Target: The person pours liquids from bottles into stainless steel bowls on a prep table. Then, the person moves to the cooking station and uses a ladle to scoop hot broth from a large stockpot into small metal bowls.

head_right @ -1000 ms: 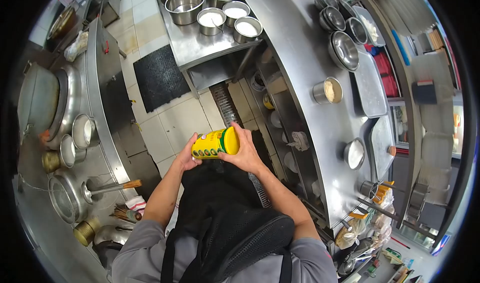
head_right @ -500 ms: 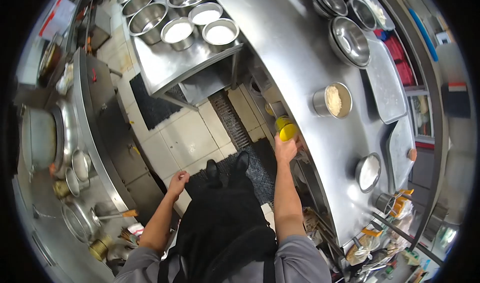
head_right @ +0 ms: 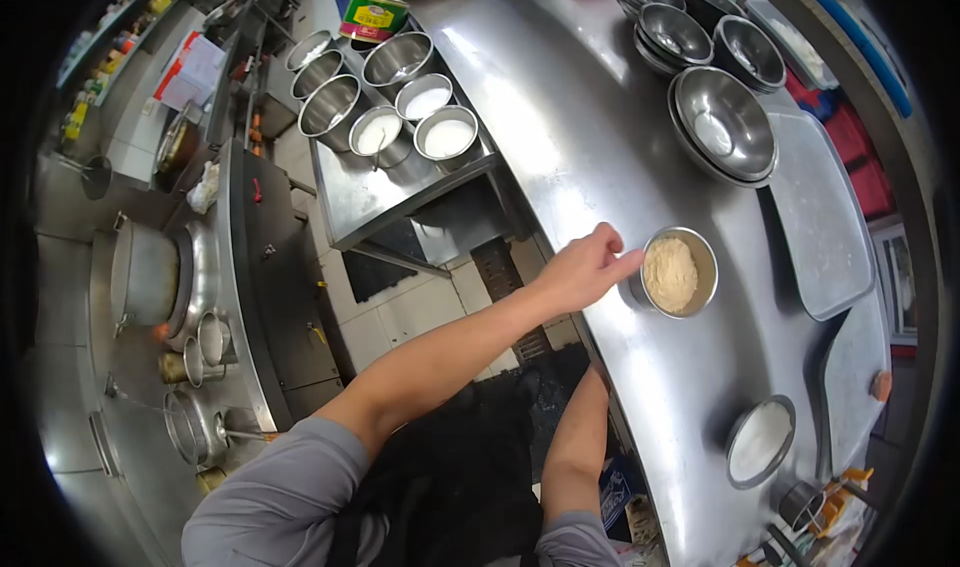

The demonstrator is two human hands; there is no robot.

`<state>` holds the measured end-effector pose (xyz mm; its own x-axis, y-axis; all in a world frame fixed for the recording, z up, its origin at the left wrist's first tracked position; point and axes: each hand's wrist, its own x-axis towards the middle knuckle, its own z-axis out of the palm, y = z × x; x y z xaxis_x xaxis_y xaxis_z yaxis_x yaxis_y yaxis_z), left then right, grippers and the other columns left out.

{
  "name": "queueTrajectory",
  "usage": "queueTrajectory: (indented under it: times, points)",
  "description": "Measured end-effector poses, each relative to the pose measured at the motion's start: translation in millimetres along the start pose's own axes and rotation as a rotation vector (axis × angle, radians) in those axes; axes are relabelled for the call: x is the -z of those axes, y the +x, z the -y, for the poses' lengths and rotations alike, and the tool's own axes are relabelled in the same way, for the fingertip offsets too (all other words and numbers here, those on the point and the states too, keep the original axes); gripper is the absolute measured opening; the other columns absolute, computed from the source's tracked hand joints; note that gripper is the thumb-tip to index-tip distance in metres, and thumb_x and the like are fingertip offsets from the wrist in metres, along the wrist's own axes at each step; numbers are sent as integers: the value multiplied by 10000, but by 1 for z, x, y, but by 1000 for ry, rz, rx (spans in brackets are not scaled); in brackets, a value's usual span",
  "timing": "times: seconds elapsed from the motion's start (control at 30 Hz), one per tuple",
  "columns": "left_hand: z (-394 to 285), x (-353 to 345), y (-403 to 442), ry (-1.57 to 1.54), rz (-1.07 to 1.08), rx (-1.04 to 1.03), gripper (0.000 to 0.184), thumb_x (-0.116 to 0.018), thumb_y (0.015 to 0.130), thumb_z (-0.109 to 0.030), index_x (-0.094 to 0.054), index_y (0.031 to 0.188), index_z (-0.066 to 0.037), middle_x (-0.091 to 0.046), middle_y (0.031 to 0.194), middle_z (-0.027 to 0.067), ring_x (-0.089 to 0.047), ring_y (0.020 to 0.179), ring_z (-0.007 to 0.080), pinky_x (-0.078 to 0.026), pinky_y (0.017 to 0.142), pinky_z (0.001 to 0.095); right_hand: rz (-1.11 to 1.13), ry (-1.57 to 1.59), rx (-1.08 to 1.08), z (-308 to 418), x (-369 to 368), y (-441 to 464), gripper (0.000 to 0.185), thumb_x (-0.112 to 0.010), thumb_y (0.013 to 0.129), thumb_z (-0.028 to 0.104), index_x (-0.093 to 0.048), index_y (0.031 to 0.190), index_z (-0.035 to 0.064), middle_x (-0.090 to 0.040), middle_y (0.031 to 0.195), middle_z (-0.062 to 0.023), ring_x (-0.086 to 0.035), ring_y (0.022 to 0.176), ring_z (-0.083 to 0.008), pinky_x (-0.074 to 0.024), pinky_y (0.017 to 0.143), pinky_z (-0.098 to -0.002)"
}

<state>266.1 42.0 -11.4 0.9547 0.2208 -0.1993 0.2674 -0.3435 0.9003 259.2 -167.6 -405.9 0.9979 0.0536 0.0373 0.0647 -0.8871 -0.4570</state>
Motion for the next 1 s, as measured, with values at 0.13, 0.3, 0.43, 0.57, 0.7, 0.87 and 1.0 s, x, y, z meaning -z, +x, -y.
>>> queueTrajectory:
  times: [0.13, 0.3, 0.43, 0.57, 0.7, 0.87, 1.0]
  points:
    - [-10, -20, 24, 86, 35, -13, 455, -550, 933, -391, -581, 903, 62, -651, 825, 225, -642, 758, 352, -501, 704, 413, 177, 217, -229, 25, -6, -31, 557, -523, 944, 435, -560, 1302, 11, -543, 1295, -294, -517, 1206, -427, -395, 1039, -465]
    - [-8, -20, 24, 224, -64, -133, 324, -522, 913, -237, -579, 826, 69, -627, 835, 280, -627, 798, 437, -489, 731, 473, 224, 427, 210, 143, 182, -104, 466, -616, 925, 257, -506, 1288, -14, -478, 1308, -296, -503, 1176, -456, -394, 1018, -488]
    - [25, 10, -6, 241, -235, -168, 262, -536, 900, -193, -577, 843, 60, -624, 828, 274, -617, 794, 453, -487, 712, 475, 432, 514, 404, 141, 228, -143, 391, -679, 864, 106, -573, 1229, 17, -514, 1289, -191, -602, 1033, -347, -504, 891, -411]
    - [54, 97, -83, -39, -369, 57, 245, -559, 906, -196, -566, 860, 44, -616, 766, 229, -635, 713, 330, -487, 653, 423, 520, 518, 405, 180, 273, -125, 232, -649, 885, 86, -635, 1101, 0, -640, 1071, -157, -660, 942, -277, -539, 801, -347]
    - [115, 192, -159, 84, -626, 79, 236, -566, 915, -187, -551, 837, 35, -583, 701, 155, -575, 652, 198, -478, 609, 386, 439, 501, 468, 233, 262, -75, 231, -639, 900, 87, -633, 1115, 2, -655, 1003, -149, -666, 860, -245, -541, 771, -340]
    - [140, 303, -206, -12, -824, 258, 290, -536, 919, -184, -529, 756, 56, -590, 684, 225, -608, 629, 337, -473, 613, 437, 529, 509, 637, 396, 244, -31, 490, -666, 884, 103, -508, 1346, 67, -647, 1006, -137, -647, 793, -216, -535, 723, -335]
    - [200, 356, -186, 110, -844, 302, 297, -553, 911, -187, -525, 738, 52, -583, 715, 236, -606, 673, 367, -472, 641, 457, 663, 409, 633, 525, 210, -29, 600, -685, 870, 139, -443, 1417, 102, -638, 1022, -147, -626, 744, -241, -525, 715, -371]
